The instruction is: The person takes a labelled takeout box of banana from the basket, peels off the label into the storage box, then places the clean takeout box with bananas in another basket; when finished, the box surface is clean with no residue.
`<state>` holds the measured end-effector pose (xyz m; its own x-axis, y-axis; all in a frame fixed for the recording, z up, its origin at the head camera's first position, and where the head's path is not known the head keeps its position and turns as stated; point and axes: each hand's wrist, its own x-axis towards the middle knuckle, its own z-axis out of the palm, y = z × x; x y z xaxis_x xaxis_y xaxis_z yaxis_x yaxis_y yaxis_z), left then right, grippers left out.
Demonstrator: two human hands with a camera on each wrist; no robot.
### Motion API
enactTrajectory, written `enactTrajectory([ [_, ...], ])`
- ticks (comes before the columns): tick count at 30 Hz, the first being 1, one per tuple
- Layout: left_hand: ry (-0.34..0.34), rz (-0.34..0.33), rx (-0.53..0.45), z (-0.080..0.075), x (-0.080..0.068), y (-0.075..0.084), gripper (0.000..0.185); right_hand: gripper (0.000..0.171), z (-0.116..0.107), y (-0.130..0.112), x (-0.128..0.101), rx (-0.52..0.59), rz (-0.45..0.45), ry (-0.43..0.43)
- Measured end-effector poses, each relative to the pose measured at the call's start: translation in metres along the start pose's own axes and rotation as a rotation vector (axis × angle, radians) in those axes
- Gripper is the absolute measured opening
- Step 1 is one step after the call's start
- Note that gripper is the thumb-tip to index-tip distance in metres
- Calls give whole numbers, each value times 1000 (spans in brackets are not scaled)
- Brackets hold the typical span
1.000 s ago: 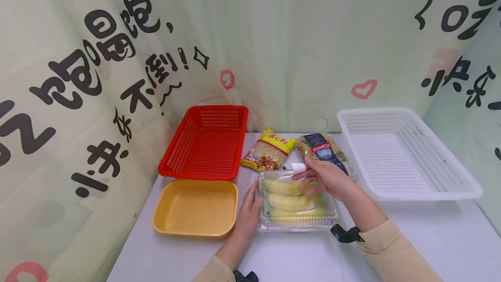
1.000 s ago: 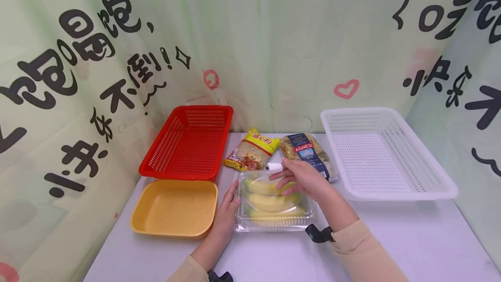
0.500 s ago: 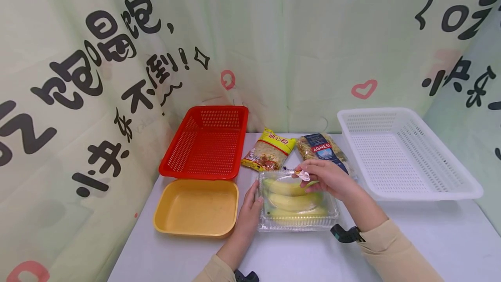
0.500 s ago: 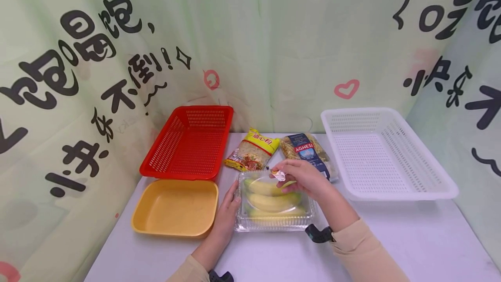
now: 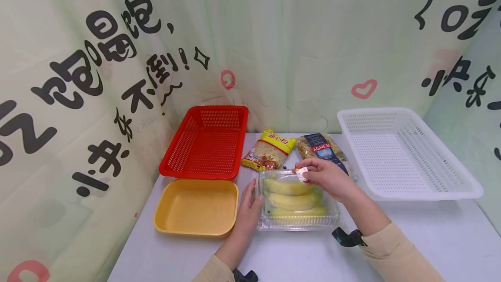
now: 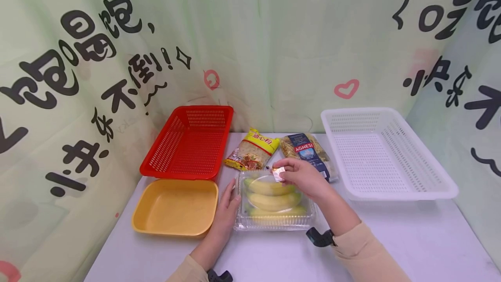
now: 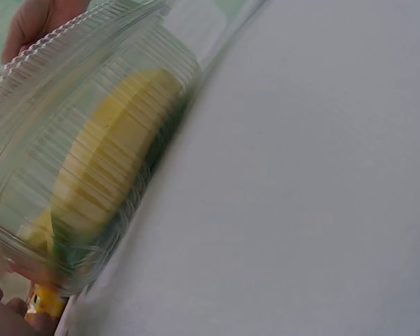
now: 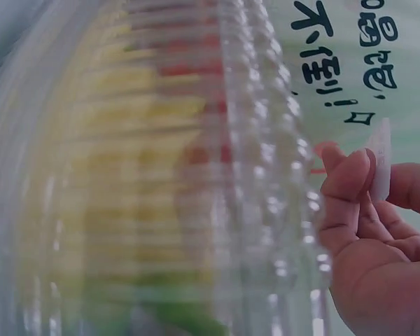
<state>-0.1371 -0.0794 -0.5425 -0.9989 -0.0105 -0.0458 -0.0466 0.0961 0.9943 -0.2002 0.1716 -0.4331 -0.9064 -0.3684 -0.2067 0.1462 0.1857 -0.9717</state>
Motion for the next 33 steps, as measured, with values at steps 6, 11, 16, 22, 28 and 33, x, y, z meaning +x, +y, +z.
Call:
enactTrajectory([
  [6,51,84,143,-1,-3,7,58,39,2,3,0,-51,16,27],
  [11,44,158,214,-1,-9,13,57,45,3,4,1,-119,14,26],
  [16,-7,295,304,-11,-26,33,51,58,4,4,1,-158,-4,28],
  [22,60,456,384,-50,-34,67,39,72,5,5,3,-169,9,37],
  [28,225,395,361,-106,-28,85,31,85,4,10,5,-205,41,46],
  [33,354,363,345,-154,-20,88,28,86,6,14,6,-208,62,46],
])
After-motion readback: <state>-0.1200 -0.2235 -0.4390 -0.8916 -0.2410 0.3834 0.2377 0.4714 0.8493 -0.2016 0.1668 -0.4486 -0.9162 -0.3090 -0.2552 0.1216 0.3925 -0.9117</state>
